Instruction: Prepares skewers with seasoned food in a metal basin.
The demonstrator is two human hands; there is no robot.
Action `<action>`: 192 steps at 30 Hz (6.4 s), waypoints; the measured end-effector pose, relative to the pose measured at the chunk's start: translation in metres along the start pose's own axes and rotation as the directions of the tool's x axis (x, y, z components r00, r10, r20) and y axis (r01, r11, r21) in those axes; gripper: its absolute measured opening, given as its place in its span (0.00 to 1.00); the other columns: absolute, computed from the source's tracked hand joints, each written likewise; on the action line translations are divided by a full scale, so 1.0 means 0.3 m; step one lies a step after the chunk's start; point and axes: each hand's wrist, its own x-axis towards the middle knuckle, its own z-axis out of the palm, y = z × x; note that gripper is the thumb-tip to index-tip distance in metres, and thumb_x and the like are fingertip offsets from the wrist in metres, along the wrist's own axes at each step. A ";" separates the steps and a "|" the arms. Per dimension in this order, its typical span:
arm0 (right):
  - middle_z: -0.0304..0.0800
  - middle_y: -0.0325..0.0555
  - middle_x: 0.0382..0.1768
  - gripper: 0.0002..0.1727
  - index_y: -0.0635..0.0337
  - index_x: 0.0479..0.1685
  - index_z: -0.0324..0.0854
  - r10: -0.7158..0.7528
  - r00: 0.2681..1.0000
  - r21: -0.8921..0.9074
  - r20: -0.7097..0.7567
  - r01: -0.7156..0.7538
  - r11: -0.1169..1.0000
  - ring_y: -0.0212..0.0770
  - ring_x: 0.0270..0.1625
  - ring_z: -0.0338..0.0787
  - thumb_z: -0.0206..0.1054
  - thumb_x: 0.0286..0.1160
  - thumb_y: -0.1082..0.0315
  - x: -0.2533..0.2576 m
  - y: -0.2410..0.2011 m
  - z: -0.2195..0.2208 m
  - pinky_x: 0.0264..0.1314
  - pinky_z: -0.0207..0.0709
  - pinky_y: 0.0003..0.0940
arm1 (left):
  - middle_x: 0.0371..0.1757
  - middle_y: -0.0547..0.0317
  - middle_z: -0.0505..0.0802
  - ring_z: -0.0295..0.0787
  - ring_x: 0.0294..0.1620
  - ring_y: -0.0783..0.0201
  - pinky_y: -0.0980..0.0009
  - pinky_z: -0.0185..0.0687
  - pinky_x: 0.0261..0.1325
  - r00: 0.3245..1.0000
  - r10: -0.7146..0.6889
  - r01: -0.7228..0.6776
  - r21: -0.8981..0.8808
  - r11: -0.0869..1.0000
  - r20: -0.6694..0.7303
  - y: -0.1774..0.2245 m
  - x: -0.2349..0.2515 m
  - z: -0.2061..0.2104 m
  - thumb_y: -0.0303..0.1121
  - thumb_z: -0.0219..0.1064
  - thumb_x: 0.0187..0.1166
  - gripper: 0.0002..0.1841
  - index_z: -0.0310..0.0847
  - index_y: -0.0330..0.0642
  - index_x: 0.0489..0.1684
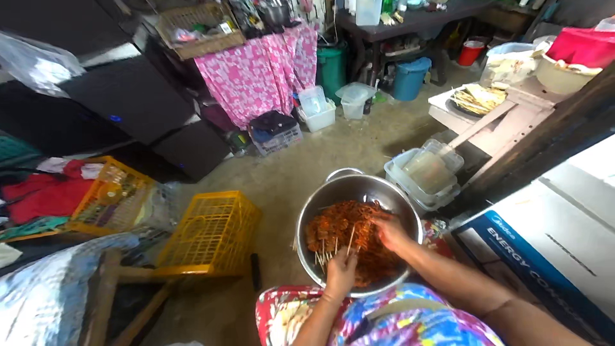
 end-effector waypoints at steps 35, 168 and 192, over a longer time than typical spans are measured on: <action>0.86 0.43 0.36 0.19 0.62 0.53 0.79 0.099 0.986 0.111 0.133 -0.114 0.987 0.36 0.36 0.86 0.44 0.95 0.61 0.016 0.017 -0.004 0.41 0.82 0.34 | 0.21 0.72 0.83 0.72 0.19 0.84 0.84 0.69 0.26 0.999 0.010 -0.012 -0.066 0.998 -0.042 0.005 0.000 0.001 0.24 0.60 0.79 0.08 0.86 0.34 0.44; 0.79 0.63 0.75 0.22 0.61 0.74 0.80 0.232 0.896 -0.921 0.379 0.389 0.005 0.67 0.86 0.64 0.62 0.81 0.69 0.282 0.061 0.142 0.86 0.51 0.72 | 0.24 0.67 0.85 0.77 0.22 0.81 0.82 0.75 0.30 0.956 0.035 -0.026 0.033 0.999 -0.292 -0.027 0.005 -0.052 0.25 0.62 0.80 0.08 0.83 0.30 0.48; 0.85 0.41 0.39 0.09 0.63 0.50 0.78 0.022 0.934 -0.038 0.357 -0.009 0.999 0.38 0.40 0.88 0.52 0.89 0.76 0.104 -0.121 -0.100 0.52 0.86 0.40 | 0.26 0.66 0.89 0.80 0.25 0.83 0.84 0.77 0.34 0.977 0.152 -0.146 0.053 0.988 -0.150 -0.013 -0.036 -0.006 0.26 0.63 0.79 0.08 0.86 0.30 0.46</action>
